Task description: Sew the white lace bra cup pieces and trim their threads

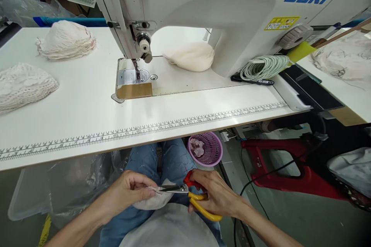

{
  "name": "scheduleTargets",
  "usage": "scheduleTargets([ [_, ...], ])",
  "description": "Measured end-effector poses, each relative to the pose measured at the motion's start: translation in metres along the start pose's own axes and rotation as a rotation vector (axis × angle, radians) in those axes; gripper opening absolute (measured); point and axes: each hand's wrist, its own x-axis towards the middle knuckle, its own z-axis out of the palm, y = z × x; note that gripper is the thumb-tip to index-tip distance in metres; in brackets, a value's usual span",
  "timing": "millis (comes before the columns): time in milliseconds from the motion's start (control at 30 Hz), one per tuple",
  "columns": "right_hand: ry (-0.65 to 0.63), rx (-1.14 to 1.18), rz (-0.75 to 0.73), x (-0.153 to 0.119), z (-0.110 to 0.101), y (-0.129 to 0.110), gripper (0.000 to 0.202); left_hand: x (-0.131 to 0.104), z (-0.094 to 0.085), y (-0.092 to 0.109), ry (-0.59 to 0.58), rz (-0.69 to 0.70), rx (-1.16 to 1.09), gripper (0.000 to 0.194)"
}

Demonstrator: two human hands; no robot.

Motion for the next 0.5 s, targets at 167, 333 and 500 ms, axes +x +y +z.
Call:
scheduleTargets([
  [167, 0.03, -0.008, -0.032, 0.0028, 0.0004, 0.0004, 0.04, 0.0025, 0.0, -0.0012, 0.008, -0.012, 0.03, 0.038],
  [333, 0.045, -0.029, -0.034, 0.0036, 0.0027, 0.0027, 0.041, 0.0032, -0.0003, -0.004, 0.02, -0.002, 0.03, 0.04],
  [500, 0.037, -0.019, -0.034, 0.0048, 0.0041, 0.0034, 0.042, 0.0048, -0.0012, -0.0066, 0.025, 0.014, 0.022, 0.041],
])
